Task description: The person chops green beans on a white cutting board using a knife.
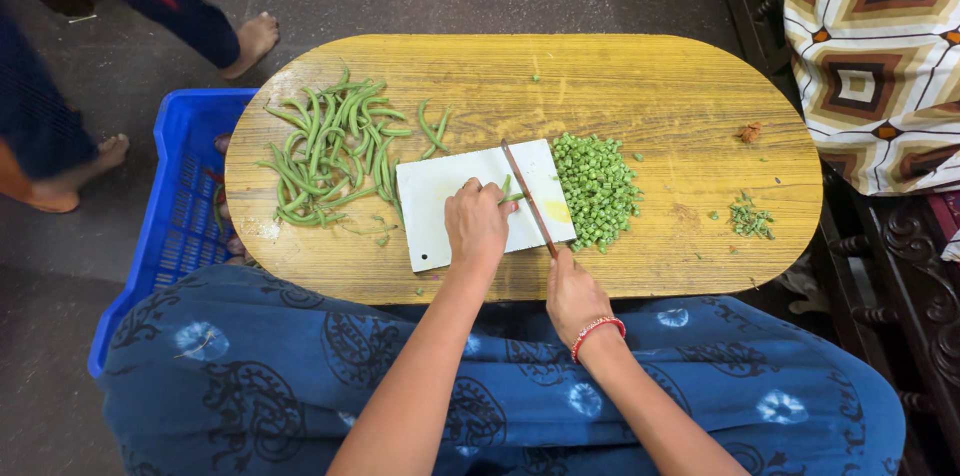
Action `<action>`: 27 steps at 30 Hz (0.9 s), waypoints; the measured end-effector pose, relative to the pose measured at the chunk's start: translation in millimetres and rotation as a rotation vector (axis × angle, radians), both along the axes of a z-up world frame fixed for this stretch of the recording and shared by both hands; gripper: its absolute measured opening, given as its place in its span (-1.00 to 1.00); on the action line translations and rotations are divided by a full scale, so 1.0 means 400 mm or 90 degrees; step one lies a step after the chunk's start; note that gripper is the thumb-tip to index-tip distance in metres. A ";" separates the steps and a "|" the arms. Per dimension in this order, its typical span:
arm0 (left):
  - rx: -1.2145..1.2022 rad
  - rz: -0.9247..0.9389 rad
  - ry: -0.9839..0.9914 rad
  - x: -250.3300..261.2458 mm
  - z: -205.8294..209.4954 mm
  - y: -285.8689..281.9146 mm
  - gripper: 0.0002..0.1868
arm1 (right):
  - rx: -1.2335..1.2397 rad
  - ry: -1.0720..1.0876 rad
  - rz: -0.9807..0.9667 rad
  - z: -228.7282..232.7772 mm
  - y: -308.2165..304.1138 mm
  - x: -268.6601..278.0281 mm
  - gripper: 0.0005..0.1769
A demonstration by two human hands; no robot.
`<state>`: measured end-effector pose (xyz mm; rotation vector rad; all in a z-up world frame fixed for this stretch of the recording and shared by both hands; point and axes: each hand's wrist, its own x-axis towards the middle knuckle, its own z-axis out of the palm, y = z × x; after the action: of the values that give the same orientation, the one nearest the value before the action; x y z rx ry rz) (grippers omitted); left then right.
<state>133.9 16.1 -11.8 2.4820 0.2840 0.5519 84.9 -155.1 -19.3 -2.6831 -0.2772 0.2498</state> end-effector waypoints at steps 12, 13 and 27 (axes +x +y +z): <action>-0.019 0.015 0.007 -0.008 0.005 -0.008 -0.82 | 0.074 0.055 0.007 -0.014 0.023 0.024 -0.76; -0.014 0.017 0.013 -0.007 0.005 -0.007 -0.82 | 0.087 0.068 0.002 -0.014 0.024 0.028 -0.73; 0.172 -0.034 0.013 -0.041 0.021 0.010 -0.89 | 0.202 0.071 -0.068 0.045 -0.045 0.035 -0.73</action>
<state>117.6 20.3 -3.5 2.7486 0.1579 0.5752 98.9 -172.9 -1.3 -2.3524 -0.1263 0.2952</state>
